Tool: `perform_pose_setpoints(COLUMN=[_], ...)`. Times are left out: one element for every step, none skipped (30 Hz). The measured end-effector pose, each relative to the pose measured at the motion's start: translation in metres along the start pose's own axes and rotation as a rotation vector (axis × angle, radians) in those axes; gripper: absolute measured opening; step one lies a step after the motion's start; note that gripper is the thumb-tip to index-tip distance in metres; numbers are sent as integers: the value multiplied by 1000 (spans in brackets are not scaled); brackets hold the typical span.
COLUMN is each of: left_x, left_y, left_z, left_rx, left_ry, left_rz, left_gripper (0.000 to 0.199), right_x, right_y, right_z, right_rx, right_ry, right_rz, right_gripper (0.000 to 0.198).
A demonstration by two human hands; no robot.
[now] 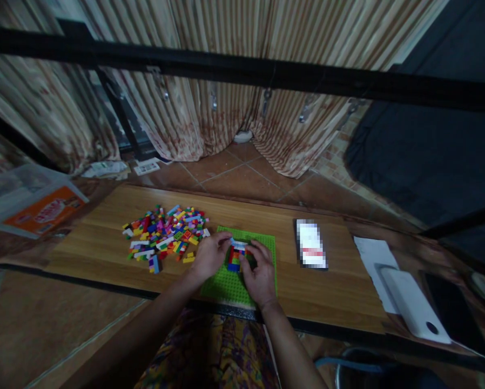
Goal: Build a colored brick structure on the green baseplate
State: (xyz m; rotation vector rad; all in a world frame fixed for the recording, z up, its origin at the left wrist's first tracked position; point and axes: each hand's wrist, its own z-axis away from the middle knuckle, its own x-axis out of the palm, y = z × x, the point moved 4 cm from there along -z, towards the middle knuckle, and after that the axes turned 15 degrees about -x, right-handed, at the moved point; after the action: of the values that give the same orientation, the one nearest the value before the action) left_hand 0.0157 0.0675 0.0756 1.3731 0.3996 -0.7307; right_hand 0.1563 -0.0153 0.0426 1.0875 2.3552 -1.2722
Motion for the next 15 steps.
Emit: perform_pose_setpoints(left_x=[0,0,1,1,0,0,1,1,2,3,3,4,5,6,6], left_y=[1,2,3,4,5,5,5,6,6,6,6,6,5,4,3], left_z=[0,-1,-1,-1,-1,-1,-2,-2,-3,-4,-5,-6,-7,-8,-9], left_rx=[4,8,13,17,20,25,31,39,49,59,68,73,74,73,72], left_ry=[3,5,5,4,0,-6,-12,-21,-32,-44,-55,-64,-72,-79,-87], left_rz=[-46,-84,-111,-126,-133,-137,-141,-145,-149,-153,-156,-155,-151,-145,-139], left_gripper=[26,26,26,26,26,27,27,28,28,29,29,30,30,30,30], right_x=[0,0,0,0,0,-1,-1,-1,-1,-1,-1,-1,-1,-1,-1], right_y=[0,-1,-1,-2,-2,-2,-2,-2,-2,-2,-2,-2,-3,-3,-3], right_z=[0,0,0,-1,-1,-1,-1,-1,-1,-1,-2,-2,-2,-2,-2], right_rx=[1,1,2,0,-2,-4,-6,-7,-8,-8,-8,-8,-10,-10,-10], right_ry=[1,0,-1,-1,-1,0,0,-1,-3,-5,-7,-8,-7,-6,-5], right_rz=[1,2,4,5,7,8,9,10,11,13,13,12,11,9,8], right_gripper=[29,29,28,28,28,28,28,28,27,27,27,27,27,27,27])
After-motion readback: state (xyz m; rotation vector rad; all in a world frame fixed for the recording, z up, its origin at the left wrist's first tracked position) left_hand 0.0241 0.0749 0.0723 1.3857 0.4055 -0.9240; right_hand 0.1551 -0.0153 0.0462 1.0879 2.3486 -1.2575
